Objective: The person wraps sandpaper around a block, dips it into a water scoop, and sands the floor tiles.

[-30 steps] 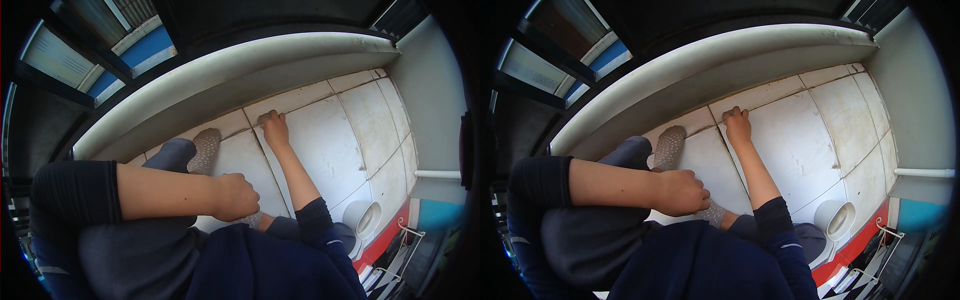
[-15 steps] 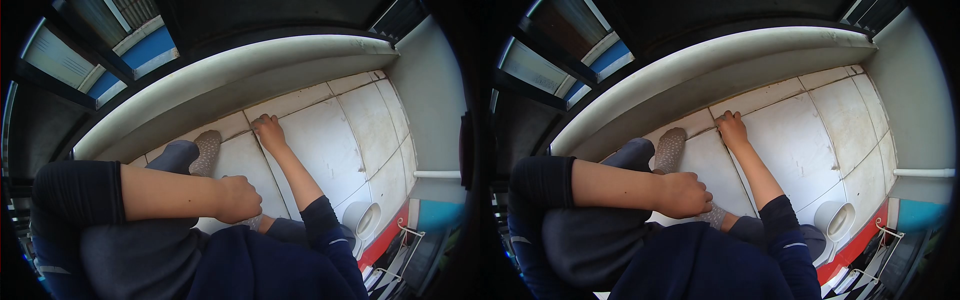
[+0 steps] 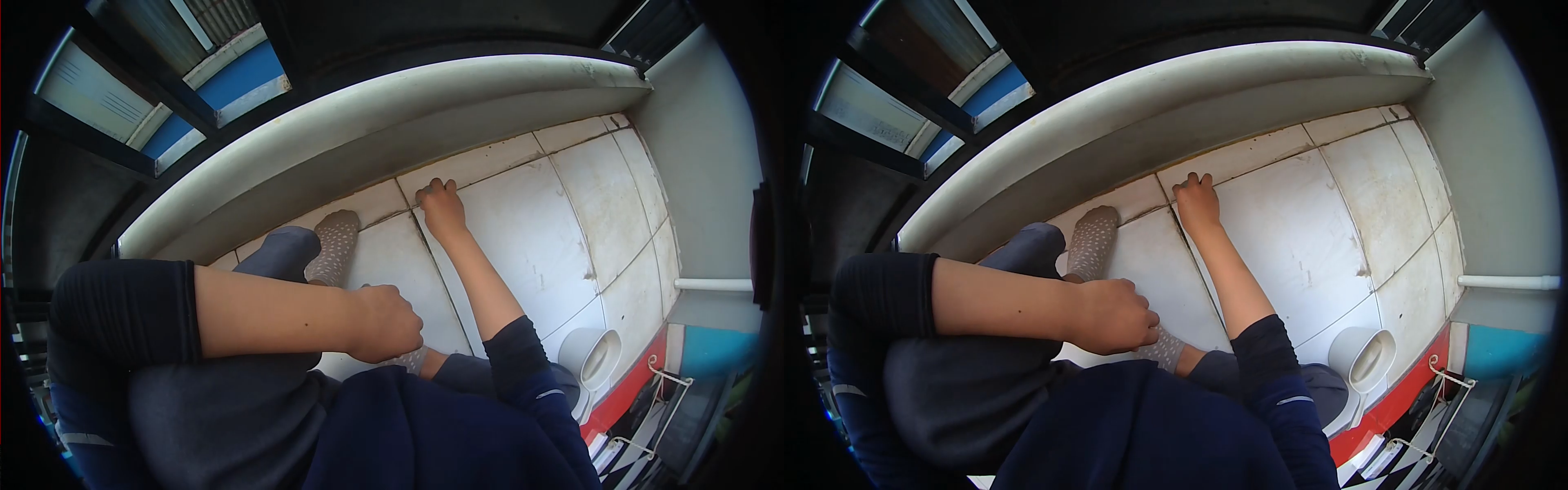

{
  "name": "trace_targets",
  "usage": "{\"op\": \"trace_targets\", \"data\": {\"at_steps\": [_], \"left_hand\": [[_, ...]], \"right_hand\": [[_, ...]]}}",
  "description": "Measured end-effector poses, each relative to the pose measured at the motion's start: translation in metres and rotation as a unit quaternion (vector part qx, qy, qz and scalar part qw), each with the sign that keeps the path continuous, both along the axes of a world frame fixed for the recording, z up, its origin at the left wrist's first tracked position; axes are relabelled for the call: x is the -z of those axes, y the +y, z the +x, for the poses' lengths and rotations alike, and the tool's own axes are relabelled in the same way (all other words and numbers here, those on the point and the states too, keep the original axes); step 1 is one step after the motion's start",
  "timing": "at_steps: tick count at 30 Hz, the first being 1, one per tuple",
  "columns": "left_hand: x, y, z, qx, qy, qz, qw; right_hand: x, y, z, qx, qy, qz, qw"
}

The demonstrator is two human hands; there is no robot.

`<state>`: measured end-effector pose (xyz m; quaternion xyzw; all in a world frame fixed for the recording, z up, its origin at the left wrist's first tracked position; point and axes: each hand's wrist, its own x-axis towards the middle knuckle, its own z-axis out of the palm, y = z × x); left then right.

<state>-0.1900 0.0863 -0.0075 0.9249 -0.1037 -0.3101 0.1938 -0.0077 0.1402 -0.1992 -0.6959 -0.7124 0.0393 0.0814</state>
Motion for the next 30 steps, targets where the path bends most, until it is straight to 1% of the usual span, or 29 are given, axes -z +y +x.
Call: {"op": "trace_targets", "data": {"at_steps": [1,2,4,5,7,8,10,11,13,14,16,18,20,21,22,24,26,28,29,30], "left_hand": [[0.0,0.0,0.0,-0.001,0.007,0.001,1.0],[0.0,-0.001,0.001,0.001,0.007,0.002,1.0],[-0.001,-0.002,0.004,0.014,0.006,0.005,1.0],[-0.002,-0.001,0.003,0.013,0.007,0.005,1.0],[0.0,-0.002,0.002,0.001,0.005,0.006,1.0],[0.001,-0.002,0.002,0.002,0.004,0.005,1.0],[0.0,-0.002,0.001,-0.002,0.018,0.005,1.0],[0.0,-0.002,0.002,-0.001,0.017,0.005,1.0],[0.0,-0.002,0.003,0.007,0.008,0.003,1.0],[0.0,-0.001,0.003,0.007,0.009,0.005,1.0],[0.001,-0.002,0.002,-0.005,-0.015,-0.01,1.0],[0.001,-0.002,0.001,-0.002,-0.005,-0.01,1.0],[0.0,-0.001,0.002,0.0,0.003,-0.005,1.0],[-0.001,-0.002,0.003,0.004,0.009,0.001,1.0],[-0.002,-0.002,0.004,0.008,0.016,0.008,1.0],[-0.001,-0.003,0.006,0.012,0.009,0.006,1.0],[-0.001,-0.005,0.005,0.016,0.003,0.002,1.0],[-0.002,-0.004,0.005,0.015,-0.001,0.004,1.0],[-0.002,-0.003,0.005,0.015,-0.003,0.005,1.0],[-0.002,-0.002,0.004,0.012,-0.005,0.006,1.0]], "right_hand": [[0.0,-0.005,-0.006,-0.026,0.046,0.034,0.998],[-0.003,-0.006,-0.006,-0.024,0.046,0.035,0.998],[-0.002,-0.005,-0.005,-0.067,0.088,0.049,0.993],[-0.002,-0.001,-0.003,-0.068,0.09,0.05,0.992],[-0.004,0.004,0.004,0.0,0.016,-0.014,1.0],[-0.003,0.002,0.002,0.0,0.015,-0.015,1.0],[-0.003,-0.003,-0.006,-0.046,0.008,0.041,0.998],[-0.004,-0.007,-0.006,-0.045,0.007,0.041,0.998],[-0.003,-0.01,-0.006,-0.062,0.083,0.045,0.994],[-0.004,-0.008,-0.003,-0.062,0.085,0.046,0.993],[-0.002,-0.005,0.009,0.029,0.075,0.014,0.997],[0.001,-0.007,0.008,0.047,0.062,0.016,0.997],[0.002,-0.014,-0.002,0.006,0.069,0.028,0.997],[0.002,-0.019,-0.006,-0.032,0.095,0.038,0.994],[0.001,-0.02,-0.004,-0.031,0.094,0.038,0.994],[0.001,-0.021,0.003,-0.039,0.146,0.067,0.986],[0.006,-0.018,0.003,-0.019,0.132,0.079,0.988],[0.004,-0.013,-0.003,0.051,0.082,0.071,0.993],[0.002,-0.018,-0.004,0.027,0.086,0.071,0.993],[0.002,-0.026,-0.004,0.027,0.084,0.072,0.993]]}}
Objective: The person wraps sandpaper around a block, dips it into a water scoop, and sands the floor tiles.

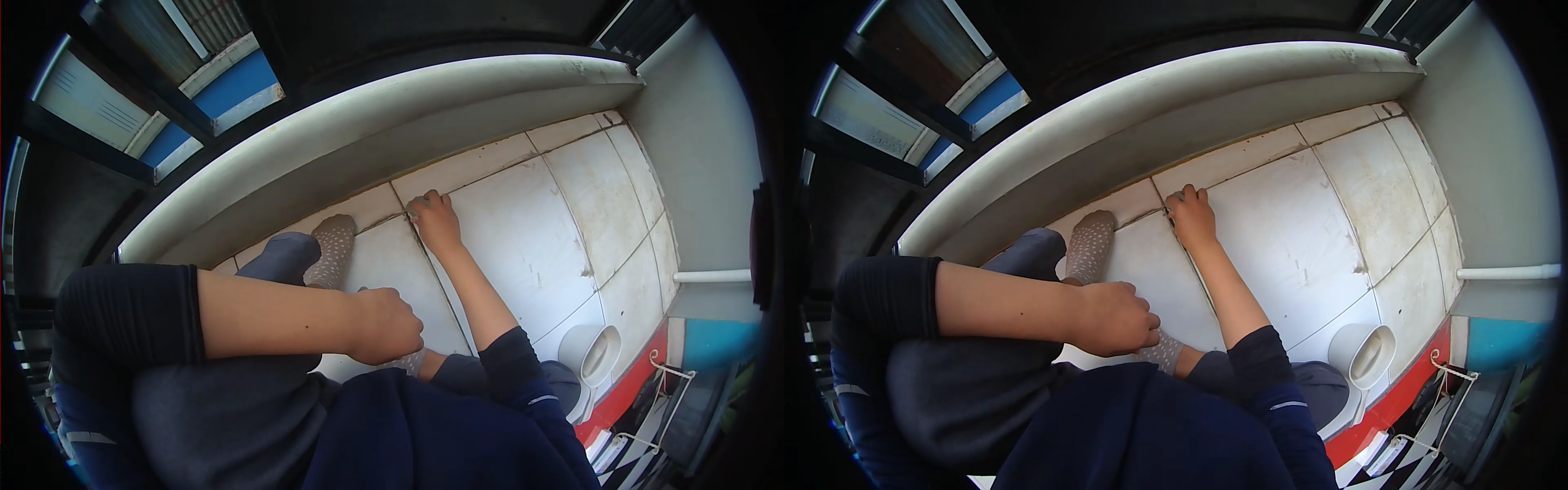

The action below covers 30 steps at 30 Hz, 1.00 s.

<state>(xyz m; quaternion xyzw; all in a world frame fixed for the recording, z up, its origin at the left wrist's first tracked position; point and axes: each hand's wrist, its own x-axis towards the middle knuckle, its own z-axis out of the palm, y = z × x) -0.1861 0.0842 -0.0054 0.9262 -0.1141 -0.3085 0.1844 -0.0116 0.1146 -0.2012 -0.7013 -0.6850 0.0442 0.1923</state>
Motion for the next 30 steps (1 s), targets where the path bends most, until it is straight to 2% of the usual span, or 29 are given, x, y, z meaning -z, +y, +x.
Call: {"op": "trace_targets", "data": {"at_steps": [2,5,9,11,15,18,21,26,30], "left_hand": [[0.001,0.001,-0.001,-0.004,-0.001,-0.003,1.0],[0.0,0.003,-0.004,-0.008,-0.005,-0.007,1.0],[0.003,0.002,-0.004,-0.018,0.015,-0.004,1.0],[0.002,0.002,-0.002,-0.023,0.033,0.003,0.999],[-0.001,-0.001,0.001,-0.006,-0.004,0.0,1.0],[-0.004,0.003,0.0,-0.012,-0.016,-0.004,1.0],[0.0,0.005,-0.005,-0.021,-0.005,-0.005,1.0],[-0.002,-0.001,0.002,0.001,0.032,0.009,0.999],[-0.005,-0.002,0.011,0.009,-0.017,0.002,1.0]], "right_hand": [[0.002,-0.025,0.001,-0.054,0.037,0.007,0.998],[-0.006,-0.065,0.0,-0.043,0.018,-0.047,0.998],[-0.002,-0.061,-0.008,-0.041,-0.004,-0.048,0.998],[0.001,-0.032,-0.015,-0.015,-0.007,0.0,1.0],[0.004,-0.014,-0.014,-0.022,-0.008,0.042,0.999],[-0.002,-0.047,-0.01,-0.037,-0.005,0.037,0.999],[-0.008,-0.082,-0.005,-0.045,0.002,-0.027,0.999],[0.0,-0.036,-0.014,-0.027,-0.008,0.026,0.999],[0.0,-0.009,-0.021,0.015,0.017,0.022,1.0]]}}
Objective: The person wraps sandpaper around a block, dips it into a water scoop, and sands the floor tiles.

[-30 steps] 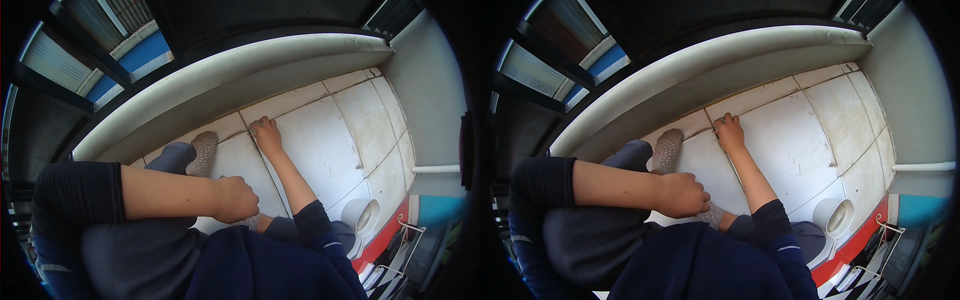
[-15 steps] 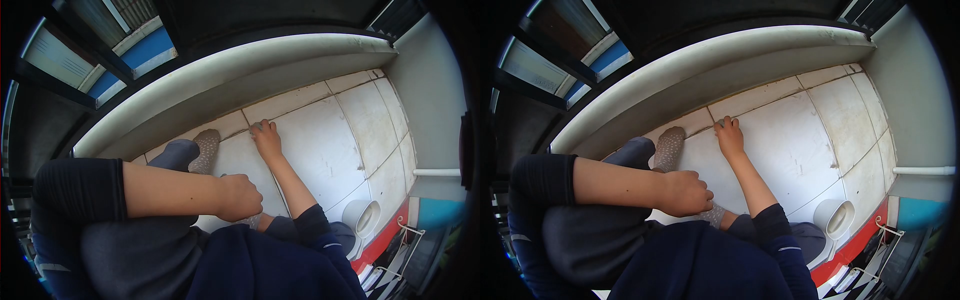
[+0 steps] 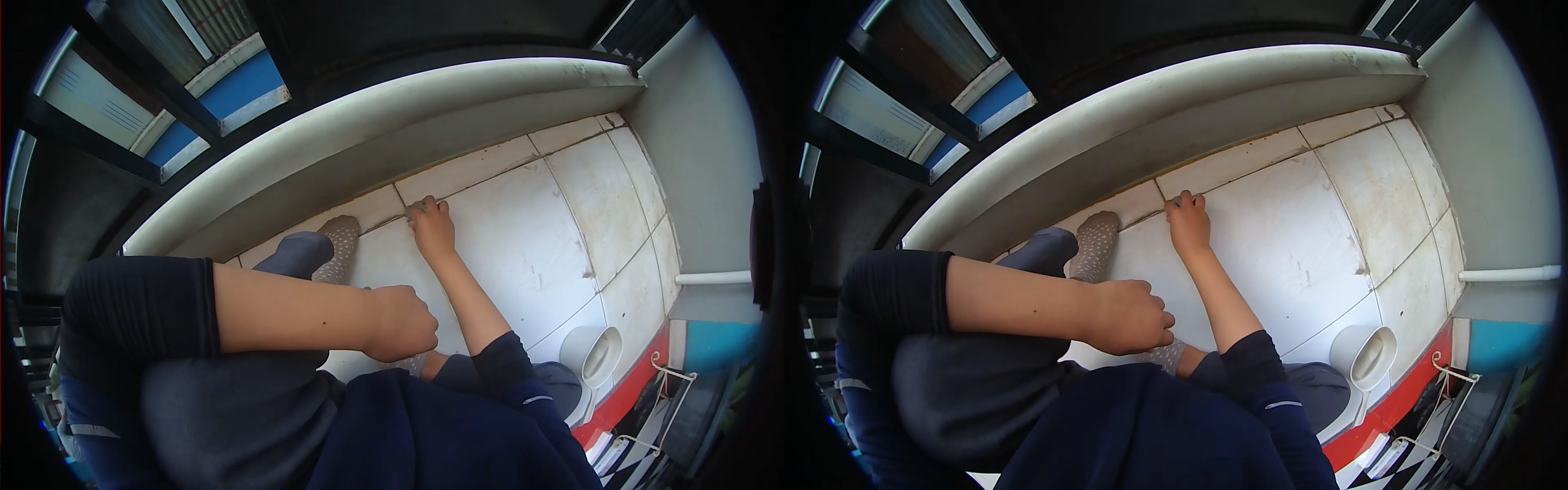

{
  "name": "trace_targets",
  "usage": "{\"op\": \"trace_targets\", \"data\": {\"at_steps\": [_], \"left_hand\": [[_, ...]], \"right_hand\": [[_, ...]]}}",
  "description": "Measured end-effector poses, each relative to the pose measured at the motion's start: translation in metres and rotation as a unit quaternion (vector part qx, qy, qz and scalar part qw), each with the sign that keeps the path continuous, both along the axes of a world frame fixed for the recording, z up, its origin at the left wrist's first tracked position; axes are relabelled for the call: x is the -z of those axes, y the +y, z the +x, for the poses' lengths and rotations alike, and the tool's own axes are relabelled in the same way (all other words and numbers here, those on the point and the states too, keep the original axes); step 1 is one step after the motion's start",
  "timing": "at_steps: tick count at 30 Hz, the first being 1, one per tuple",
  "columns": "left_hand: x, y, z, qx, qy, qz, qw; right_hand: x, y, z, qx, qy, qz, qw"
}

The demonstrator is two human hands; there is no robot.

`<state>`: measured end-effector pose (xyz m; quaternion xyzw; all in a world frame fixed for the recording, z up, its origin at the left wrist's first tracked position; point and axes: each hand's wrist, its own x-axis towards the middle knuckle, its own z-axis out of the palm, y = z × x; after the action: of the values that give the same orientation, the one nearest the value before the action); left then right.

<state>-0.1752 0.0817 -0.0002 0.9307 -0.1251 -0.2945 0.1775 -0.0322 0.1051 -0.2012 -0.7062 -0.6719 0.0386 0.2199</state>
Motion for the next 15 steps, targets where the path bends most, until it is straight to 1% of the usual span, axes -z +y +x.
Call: {"op": "trace_targets", "data": {"at_steps": [2,4,6,7,9,10,12,14,15], "left_hand": [[0.0,0.001,0.002,0.004,-0.013,0.001,1.0],[0.0,0.002,0.0,-0.007,-0.036,-0.012,0.999],[-0.001,0.005,-0.002,-0.005,-0.026,-0.008,1.0],[0.0,0.006,-0.003,-0.003,-0.014,-0.003,1.0],[0.004,0.005,-0.006,0.001,-0.014,-0.008,1.0],[0.005,0.005,-0.007,-0.001,-0.015,-0.012,1.0],[0.005,0.003,-0.005,0.007,-0.015,-0.011,1.0],[0.004,0.003,-0.002,0.013,-0.014,-0.008,1.0],[0.004,0.003,0.0,0.008,-0.014,-0.013,1.0]], "right_hand": [[-0.003,-0.007,0.003,0.001,0.004,-0.014,1.0],[-0.004,-0.042,0.009,-0.014,0.018,-0.008,1.0],[-0.018,-0.078,0.016,-0.016,0.032,-0.049,0.998],[-0.019,-0.095,0.021,-0.011,0.032,-0.05,0.998],[-0.02,-0.125,0.035,-0.018,0.045,-0.118,0.992],[-0.022,-0.135,0.046,-0.011,0.044,-0.118,0.992],[-0.028,-0.154,0.066,-0.081,0.033,-0.123,0.989],[-0.033,-0.166,0.075,-0.063,0.052,-0.133,0.988],[-0.033,-0.17,0.078,-0.063,0.094,-0.138,0.984]]}}
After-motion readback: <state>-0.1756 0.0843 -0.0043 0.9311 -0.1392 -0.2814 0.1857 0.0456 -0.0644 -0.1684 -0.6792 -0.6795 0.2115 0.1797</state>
